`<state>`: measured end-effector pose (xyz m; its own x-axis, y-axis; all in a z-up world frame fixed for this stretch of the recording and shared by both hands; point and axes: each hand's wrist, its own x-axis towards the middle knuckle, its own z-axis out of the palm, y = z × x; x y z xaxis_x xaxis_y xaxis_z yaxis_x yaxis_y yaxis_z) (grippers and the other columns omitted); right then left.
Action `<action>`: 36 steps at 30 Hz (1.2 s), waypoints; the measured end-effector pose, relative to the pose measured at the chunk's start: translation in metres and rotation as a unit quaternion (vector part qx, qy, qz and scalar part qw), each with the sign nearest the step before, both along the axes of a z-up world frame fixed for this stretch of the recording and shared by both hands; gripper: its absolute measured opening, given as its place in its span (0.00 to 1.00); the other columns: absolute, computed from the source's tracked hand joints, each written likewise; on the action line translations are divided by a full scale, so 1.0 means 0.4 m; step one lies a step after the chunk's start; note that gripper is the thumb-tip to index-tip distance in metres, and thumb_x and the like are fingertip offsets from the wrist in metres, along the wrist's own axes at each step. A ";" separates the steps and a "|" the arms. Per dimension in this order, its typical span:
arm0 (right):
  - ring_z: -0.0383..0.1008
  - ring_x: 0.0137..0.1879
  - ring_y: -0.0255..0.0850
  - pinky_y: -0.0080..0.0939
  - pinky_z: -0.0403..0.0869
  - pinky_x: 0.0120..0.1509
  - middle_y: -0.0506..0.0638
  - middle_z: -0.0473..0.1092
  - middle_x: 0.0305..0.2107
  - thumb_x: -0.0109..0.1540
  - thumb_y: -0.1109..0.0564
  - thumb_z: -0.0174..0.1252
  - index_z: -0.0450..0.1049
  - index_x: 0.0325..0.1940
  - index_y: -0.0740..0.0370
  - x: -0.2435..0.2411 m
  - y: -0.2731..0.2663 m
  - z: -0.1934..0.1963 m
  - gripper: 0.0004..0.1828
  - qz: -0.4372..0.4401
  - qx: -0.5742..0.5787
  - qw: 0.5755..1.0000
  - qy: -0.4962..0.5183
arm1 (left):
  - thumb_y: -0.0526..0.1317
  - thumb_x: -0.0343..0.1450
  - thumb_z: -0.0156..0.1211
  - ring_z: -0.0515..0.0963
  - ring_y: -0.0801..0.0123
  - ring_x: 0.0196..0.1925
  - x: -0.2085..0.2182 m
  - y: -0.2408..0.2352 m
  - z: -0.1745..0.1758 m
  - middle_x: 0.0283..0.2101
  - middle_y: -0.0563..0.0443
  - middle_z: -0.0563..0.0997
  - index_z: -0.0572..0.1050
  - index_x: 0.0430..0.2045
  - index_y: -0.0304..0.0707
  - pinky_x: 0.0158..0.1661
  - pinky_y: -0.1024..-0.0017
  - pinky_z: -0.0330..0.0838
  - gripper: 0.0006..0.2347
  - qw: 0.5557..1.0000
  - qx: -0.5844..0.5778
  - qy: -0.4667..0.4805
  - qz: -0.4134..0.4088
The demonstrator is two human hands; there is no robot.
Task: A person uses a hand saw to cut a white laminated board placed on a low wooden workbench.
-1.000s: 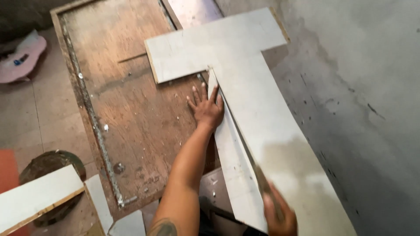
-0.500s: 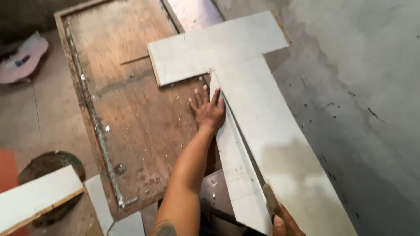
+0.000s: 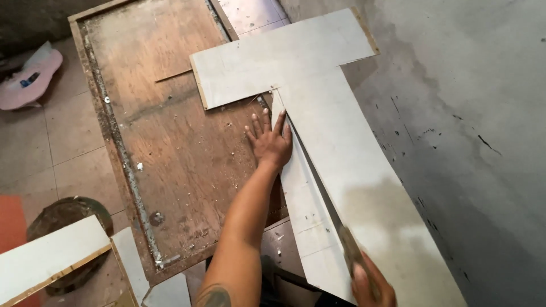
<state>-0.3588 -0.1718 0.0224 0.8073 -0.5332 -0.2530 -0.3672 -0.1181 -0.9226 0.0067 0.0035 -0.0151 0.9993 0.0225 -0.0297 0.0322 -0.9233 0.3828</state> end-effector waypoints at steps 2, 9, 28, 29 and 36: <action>0.70 0.20 0.41 0.37 0.67 0.24 0.61 0.76 0.19 0.60 0.60 0.54 0.74 0.62 0.74 0.090 0.021 0.035 0.26 -0.001 0.025 1.000 0.016 | 0.61 0.73 0.22 0.31 0.48 0.78 0.002 -0.007 0.006 0.78 0.50 0.41 0.49 0.71 0.69 0.69 0.39 0.22 0.27 1.000 0.011 0.011 0.000; 0.72 0.45 0.47 0.46 0.68 0.49 0.60 0.76 0.38 0.63 0.55 0.50 0.75 0.61 0.68 0.042 0.007 0.077 0.25 0.076 -0.028 0.997 -0.016 | 0.59 0.73 0.28 0.35 0.48 0.78 0.008 -0.002 0.049 0.77 0.50 0.45 0.55 0.70 0.67 0.70 0.42 0.22 0.26 1.000 -0.024 -0.004 -0.001; 0.82 0.56 0.43 0.42 0.81 0.59 0.62 0.75 0.57 0.62 0.54 0.49 0.65 0.68 0.66 0.098 0.053 0.098 0.29 0.106 -0.023 0.992 0.071 | 0.59 0.74 0.23 0.30 0.49 0.78 -0.003 -0.002 0.026 0.78 0.50 0.41 0.50 0.71 0.68 0.70 0.43 0.23 0.26 1.000 0.014 0.020 -0.007; 0.82 0.56 0.43 0.42 0.81 0.59 0.62 0.75 0.57 0.62 0.54 0.49 0.65 0.68 0.66 0.129 0.059 0.105 0.29 0.106 -0.022 0.992 0.072 | 0.59 0.74 0.23 0.30 0.49 0.78 -0.004 -0.003 0.028 0.78 0.50 0.41 0.50 0.71 0.68 0.70 0.43 0.23 0.26 1.000 0.014 0.021 -0.008; 0.73 0.50 0.47 0.48 0.71 0.55 0.59 0.75 0.42 0.63 0.53 0.48 0.72 0.65 0.64 0.021 0.028 0.122 0.27 0.076 -0.043 0.995 0.048 | 0.60 0.73 0.25 0.32 0.48 0.78 -0.009 0.001 0.037 0.78 0.50 0.43 0.52 0.70 0.69 0.70 0.44 0.22 0.26 1.000 -0.011 0.005 -0.008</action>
<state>-0.3506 -0.1608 0.0712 0.8546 -0.4292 -0.2924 -0.4253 -0.2554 -0.8682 0.0030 0.0039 -0.0003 0.9992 0.0053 -0.0406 0.0212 -0.9147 0.4037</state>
